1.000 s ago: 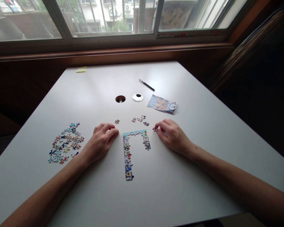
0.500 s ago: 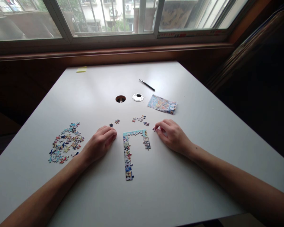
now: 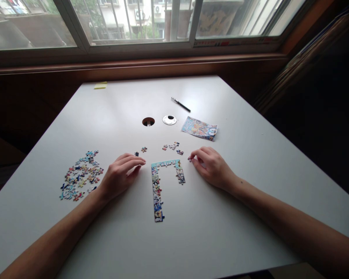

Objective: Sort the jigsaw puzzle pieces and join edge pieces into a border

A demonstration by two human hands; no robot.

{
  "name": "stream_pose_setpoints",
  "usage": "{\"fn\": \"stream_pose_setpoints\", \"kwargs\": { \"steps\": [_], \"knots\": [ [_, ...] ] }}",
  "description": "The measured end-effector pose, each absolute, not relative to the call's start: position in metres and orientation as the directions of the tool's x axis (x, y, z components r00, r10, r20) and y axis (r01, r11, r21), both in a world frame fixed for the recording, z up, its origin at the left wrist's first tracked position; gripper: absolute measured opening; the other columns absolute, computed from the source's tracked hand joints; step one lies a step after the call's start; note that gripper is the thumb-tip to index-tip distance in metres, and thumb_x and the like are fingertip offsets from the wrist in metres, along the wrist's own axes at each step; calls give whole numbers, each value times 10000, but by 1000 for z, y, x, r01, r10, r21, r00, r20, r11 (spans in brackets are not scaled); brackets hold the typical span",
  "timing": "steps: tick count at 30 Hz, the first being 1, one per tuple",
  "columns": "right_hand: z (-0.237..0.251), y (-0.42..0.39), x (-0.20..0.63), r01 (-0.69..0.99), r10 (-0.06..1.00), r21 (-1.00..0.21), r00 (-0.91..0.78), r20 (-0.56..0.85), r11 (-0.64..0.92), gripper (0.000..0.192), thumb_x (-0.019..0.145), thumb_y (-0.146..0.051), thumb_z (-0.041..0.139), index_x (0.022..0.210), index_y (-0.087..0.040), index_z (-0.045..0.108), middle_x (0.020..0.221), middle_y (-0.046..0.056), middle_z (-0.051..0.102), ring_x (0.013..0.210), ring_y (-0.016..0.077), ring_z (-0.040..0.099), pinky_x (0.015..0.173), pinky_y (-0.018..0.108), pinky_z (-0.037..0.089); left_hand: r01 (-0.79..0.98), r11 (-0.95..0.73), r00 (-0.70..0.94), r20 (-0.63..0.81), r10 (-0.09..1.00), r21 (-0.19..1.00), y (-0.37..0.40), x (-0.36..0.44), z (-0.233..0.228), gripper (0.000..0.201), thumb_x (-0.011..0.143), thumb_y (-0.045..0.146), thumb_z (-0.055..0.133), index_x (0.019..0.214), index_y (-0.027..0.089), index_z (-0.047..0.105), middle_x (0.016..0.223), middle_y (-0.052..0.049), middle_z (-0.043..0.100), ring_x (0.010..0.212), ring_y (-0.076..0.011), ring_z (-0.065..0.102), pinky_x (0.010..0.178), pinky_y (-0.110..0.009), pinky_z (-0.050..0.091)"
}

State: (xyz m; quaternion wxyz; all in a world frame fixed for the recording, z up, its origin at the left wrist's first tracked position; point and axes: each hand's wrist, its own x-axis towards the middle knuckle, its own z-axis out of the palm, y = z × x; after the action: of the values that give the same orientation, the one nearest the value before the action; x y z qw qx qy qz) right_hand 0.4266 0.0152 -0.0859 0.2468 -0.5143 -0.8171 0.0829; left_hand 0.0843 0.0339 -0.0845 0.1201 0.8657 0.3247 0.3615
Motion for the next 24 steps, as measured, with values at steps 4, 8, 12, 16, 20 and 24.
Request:
{"fn": "stream_pose_setpoints", "kwargs": {
  "steps": [4, 8, 12, 16, 20, 24],
  "knots": [
    [-85, 15, 427, 795, 880, -394, -349, 324, 460, 125, 927, -188, 522, 954, -222, 639, 866, 68, 623, 824, 232, 550, 794, 384, 445, 447, -694, 399, 569, 719, 564, 32, 82, -79, 133, 872, 144, 671, 982, 205, 714, 948, -52, 754, 848, -168, 708, 773, -321, 591],
    [-85, 15, 427, 799, 881, -391, -345, 323, 456, 128, 929, -186, 520, 954, -217, 642, 872, 71, 623, 825, 230, 546, 800, 387, 447, 425, -659, 364, 549, 752, 621, 34, 80, -80, 161, 838, 117, 712, 976, 200, 723, 949, -57, 748, 856, -173, 706, 778, -326, 586],
    [-85, 15, 426, 802, 885, -390, -347, 311, 451, 123, 928, -187, 524, 954, -210, 642, 873, 70, 622, 827, 227, 541, 796, 383, 446, 315, -646, 358, 544, 759, 695, 31, 82, -76, 180, 811, 93, 737, 952, 204, 739, 924, -56, 748, 870, -190, 707, 794, -355, 585],
    [-86, 15, 426, 802, 884, -391, -345, 314, 452, 124, 927, -184, 524, 955, -213, 641, 872, 67, 623, 827, 226, 539, 801, 382, 442, 151, -588, 290, 533, 795, 794, 22, 87, -66, 226, 793, 55, 746, 957, 209, 740, 884, -49, 737, 844, -193, 700, 773, -366, 578],
    [-86, 15, 427, 799, 883, -394, -345, 317, 454, 123, 924, -181, 524, 951, -218, 638, 872, 68, 624, 822, 228, 545, 798, 383, 443, 106, -610, 298, 560, 773, 786, 15, 89, -58, 254, 784, 32, 747, 958, 216, 746, 859, -45, 735, 822, -191, 693, 759, -375, 572],
    [-86, 15, 426, 800, 883, -392, -346, 316, 454, 118, 924, -186, 525, 951, -218, 635, 870, 67, 624, 819, 229, 545, 801, 388, 447, 91, -661, 339, 600, 724, 745, 12, 91, -51, 271, 768, 31, 762, 953, 229, 754, 836, -39, 744, 804, -193, 692, 718, -376, 577]
  ]
}}
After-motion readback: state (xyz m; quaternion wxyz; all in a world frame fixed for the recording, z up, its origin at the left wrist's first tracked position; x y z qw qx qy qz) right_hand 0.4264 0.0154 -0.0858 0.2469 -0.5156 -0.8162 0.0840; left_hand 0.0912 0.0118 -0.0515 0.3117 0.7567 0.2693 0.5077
